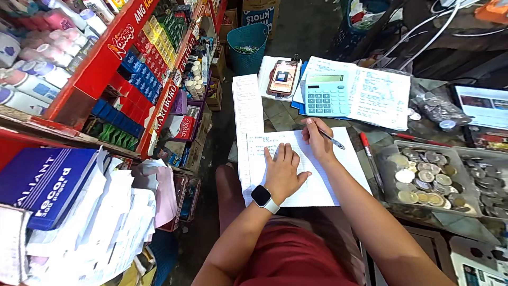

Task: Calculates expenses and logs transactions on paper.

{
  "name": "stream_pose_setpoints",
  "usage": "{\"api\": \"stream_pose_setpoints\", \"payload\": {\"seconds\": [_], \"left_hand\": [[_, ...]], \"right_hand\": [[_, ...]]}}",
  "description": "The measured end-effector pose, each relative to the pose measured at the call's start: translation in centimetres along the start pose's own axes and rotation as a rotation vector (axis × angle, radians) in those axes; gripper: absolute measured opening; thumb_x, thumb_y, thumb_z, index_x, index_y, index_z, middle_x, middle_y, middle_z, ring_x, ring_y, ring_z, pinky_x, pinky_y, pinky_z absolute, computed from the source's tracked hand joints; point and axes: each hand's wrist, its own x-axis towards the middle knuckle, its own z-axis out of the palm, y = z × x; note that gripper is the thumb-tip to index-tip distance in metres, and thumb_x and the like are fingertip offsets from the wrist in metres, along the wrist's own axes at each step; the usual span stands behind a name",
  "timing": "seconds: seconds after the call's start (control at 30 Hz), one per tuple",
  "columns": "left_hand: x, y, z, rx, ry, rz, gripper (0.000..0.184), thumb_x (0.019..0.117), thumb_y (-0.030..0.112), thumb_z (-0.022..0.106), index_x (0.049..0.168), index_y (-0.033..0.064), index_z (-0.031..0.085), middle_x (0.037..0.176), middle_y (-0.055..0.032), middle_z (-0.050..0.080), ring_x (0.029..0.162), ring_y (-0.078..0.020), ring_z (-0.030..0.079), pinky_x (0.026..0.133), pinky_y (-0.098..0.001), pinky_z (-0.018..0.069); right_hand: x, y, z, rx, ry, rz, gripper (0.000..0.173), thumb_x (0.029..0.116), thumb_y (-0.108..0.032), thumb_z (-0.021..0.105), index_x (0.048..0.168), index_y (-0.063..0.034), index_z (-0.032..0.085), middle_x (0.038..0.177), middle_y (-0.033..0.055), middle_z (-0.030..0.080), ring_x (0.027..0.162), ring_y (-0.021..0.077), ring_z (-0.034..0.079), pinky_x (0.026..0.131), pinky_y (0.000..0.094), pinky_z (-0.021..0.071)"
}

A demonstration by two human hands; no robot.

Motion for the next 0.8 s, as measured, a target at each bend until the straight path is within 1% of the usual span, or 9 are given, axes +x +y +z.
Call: {"api": "stream_pose_setpoints", "payload": {"seconds": [0.37, 0.53, 0.8], "left_hand": [[-0.05, -0.01, 0.04, 0.002, 0.011, 0.006, 0.073, 0.1031, 0.059, 0.041, 0.148, 0.001, 0.049, 0.163, -0.0213, 0.034, 0.154, -0.0407, 0.024, 0.115, -0.0773, 0.0066], [-0.06, -0.03, 0.17, 0.006, 0.022, 0.007, 0.073, 0.1028, 0.059, 0.042, 0.147, 0.0012, 0.05, 0.163, -0.021, 0.035, 0.154, -0.0407, 0.026, 0.115, -0.0777, 0.0082], [-0.02, 0.03, 0.04, 0.008, 0.002, 0.002, 0.073, 0.1032, 0.059, 0.041, 0.148, 0.0015, 0.049, 0.164, -0.0208, 0.033, 0.154, -0.0406, 0.024, 0.116, -0.0767, 0.0075]], "right_hand": [[0.03, 0.03, -0.02, 0.012, 0.002, -0.006, 0.034, 0.1105, -0.022, 0.041, 0.114, 0.0001, 0.067, 0.072, -0.0023, 0.059, 0.058, 0.0012, 0.055, 0.054, 0.0155, 0.0462], [-0.01, -0.02, -0.03, 0.009, -0.008, -0.003, 0.035, 0.1105, -0.022, 0.041, 0.115, 0.0009, 0.067, 0.073, -0.0009, 0.059, 0.059, 0.0024, 0.055, 0.055, 0.0173, 0.0473], [-0.05, -0.16, -0.04, 0.011, 0.001, 0.01, 0.034, 0.1106, -0.022, 0.042, 0.114, 0.0002, 0.067, 0.073, -0.0017, 0.058, 0.058, 0.0018, 0.055, 0.055, 0.0162, 0.0468]]}}
